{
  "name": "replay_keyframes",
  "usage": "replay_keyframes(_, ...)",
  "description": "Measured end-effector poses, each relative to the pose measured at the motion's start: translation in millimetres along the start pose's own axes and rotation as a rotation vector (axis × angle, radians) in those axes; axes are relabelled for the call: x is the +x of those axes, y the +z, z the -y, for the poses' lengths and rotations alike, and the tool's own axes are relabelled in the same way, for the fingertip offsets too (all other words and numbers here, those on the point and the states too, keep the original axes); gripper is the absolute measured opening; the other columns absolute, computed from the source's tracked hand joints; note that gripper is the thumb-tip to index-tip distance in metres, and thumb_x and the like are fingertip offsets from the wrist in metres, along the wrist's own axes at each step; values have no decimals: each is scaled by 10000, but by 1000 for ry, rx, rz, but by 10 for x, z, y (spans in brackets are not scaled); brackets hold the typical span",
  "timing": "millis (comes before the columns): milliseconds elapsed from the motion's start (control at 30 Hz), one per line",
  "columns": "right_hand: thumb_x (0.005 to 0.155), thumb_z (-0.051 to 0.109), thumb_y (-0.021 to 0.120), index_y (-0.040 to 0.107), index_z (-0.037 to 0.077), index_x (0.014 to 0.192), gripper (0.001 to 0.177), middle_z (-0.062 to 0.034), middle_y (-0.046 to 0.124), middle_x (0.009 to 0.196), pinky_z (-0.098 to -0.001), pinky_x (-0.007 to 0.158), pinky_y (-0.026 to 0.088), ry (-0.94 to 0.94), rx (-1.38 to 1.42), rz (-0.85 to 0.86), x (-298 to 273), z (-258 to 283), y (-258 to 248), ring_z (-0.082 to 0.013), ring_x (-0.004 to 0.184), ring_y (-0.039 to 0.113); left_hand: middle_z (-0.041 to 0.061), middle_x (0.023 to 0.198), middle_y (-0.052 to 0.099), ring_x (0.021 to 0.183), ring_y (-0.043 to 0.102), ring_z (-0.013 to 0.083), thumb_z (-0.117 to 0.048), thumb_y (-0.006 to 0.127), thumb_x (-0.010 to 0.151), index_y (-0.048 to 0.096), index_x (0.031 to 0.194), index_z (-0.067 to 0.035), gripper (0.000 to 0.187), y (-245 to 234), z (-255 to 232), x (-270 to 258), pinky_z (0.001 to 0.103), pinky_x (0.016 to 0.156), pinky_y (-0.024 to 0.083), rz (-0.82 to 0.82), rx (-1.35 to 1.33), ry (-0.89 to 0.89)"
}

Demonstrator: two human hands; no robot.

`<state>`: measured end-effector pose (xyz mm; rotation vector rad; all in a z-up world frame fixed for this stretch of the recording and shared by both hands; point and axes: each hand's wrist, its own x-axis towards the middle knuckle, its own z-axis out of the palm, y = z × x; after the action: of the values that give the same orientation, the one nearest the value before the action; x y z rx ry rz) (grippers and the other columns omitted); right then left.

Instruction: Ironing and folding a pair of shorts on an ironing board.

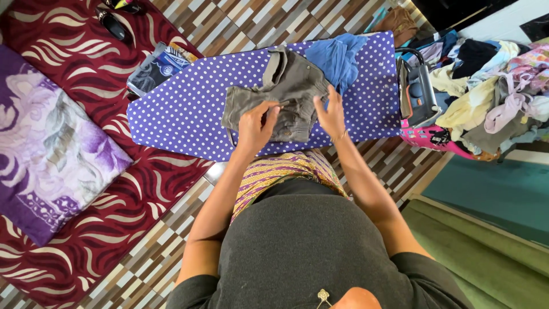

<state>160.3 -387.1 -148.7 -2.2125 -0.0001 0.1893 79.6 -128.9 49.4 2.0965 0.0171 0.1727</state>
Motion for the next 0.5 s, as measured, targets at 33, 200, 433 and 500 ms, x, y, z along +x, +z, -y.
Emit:
replay_keyframes(33, 1047, 328, 709, 365, -37, 1541, 704, -257, 453, 1505, -460, 1084, 499, 3, -1, 3, -163, 266, -33, -346, 1275, 596, 102, 708, 662, 498, 514, 180, -170, 661, 1006, 752, 1095, -48, 176, 121, 144, -47, 358, 503, 403, 1, -1, -4)
replay_keyframes(200, 956, 99, 629, 409, 67, 1492, 580, -145, 508, 1471, -351, 1093, 486, -49, 802, 786, -867, 976, 104, -229, 1346, 506, 82, 937, 715, 840, 681, 192, -187, 617, 1058, 712, 1105, -66, 161, 653, 527, -192, 327, 713, 538, 5, -244, 31)
replay_keyframes(433, 1062, 195, 487, 624, 47, 985, 216, -86, 592, 819, -297, 584, 502, 566, 469, 194, -435, 903, -294, -179, 668, 573, 74, 1128, 732, 1022, 657, 247, -151, 595, 1038, 756, 1121, -90, 191, 1292, 1378, 3, 395, 897, 543, 92, -256, -72)
replay_keyframes(500, 1136, 255, 476, 611, 30, 894, 356, 21, 498, 671, -200, 465, 419, 322, 425, 139, -260, 278, -341, -64, 508, 448, 76, 1117, 720, 1018, 657, 257, -170, 608, 984, 744, 1124, -126, 200, 1637, 1722, -77, 403, 875, 561, 201, -123, -80)
